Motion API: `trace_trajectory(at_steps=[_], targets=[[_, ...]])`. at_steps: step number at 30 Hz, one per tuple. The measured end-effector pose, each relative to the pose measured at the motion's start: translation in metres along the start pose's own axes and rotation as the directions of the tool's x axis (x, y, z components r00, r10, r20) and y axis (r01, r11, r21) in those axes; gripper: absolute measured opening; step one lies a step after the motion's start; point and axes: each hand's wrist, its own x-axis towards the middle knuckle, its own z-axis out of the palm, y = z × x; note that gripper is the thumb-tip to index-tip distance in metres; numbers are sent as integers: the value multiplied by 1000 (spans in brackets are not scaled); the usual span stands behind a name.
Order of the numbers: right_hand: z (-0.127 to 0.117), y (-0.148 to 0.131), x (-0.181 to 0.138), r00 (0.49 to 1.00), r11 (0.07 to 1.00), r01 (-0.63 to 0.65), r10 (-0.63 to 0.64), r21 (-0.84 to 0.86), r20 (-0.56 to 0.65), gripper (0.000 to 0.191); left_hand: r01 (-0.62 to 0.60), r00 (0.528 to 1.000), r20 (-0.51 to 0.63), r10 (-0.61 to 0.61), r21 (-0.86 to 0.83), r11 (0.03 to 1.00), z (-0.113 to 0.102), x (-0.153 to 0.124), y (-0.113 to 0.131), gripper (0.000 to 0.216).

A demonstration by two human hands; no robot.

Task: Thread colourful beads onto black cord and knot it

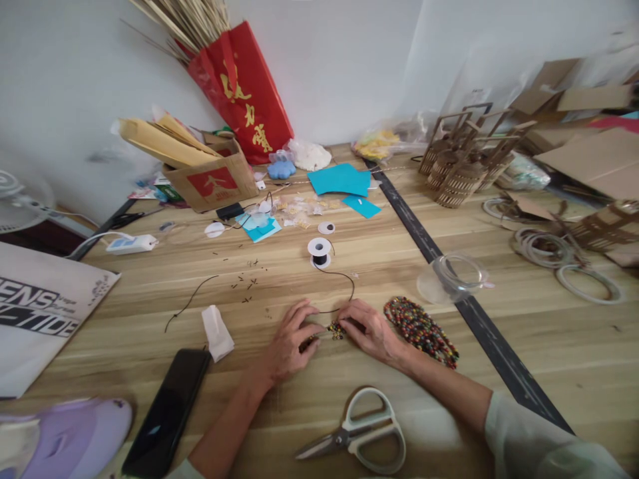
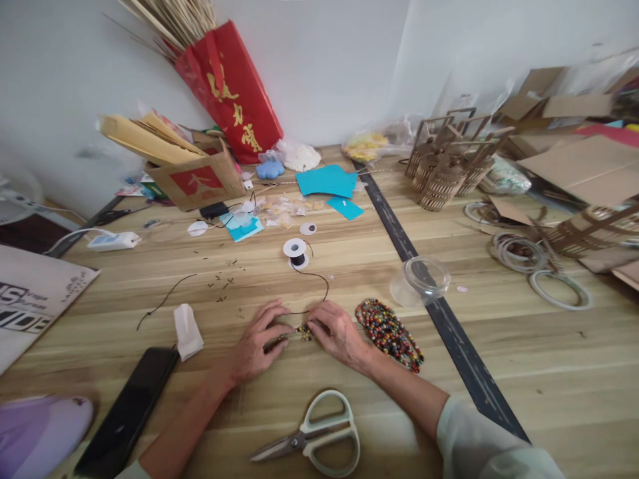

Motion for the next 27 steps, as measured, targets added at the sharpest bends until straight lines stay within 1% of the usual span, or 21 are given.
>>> trace_trajectory(at_steps=[11,17,19,22,25,27], targets=[[1,2,-1,1000,1000,-3,3,-4,-6,13,-10,1000,21,10,-26,1000,-1,0,2,34],[0,0,0,1000,1000,-2,2,19,-5,12,6,1000,11,-5,-27,1000,-1,0,2,34],[-2,-1,0,1000,1000,3,-3,26,1,12,14,1000,-13,-15,-39,999,0,0,1,38],[-3,-3,1,999,999,35,-35,22,11,13,28,994,-106,-35,-70,997,1,0,-1,42],[-4,-7,1,995,996,93,-93,-1,34,13,35,982,-183,-56,-116,993,-1,2,1,34],[-4,-10,1,988,990,142,-140,-22,68,13,38,978,-194,-72,-171,984,-5,5,6,27]])
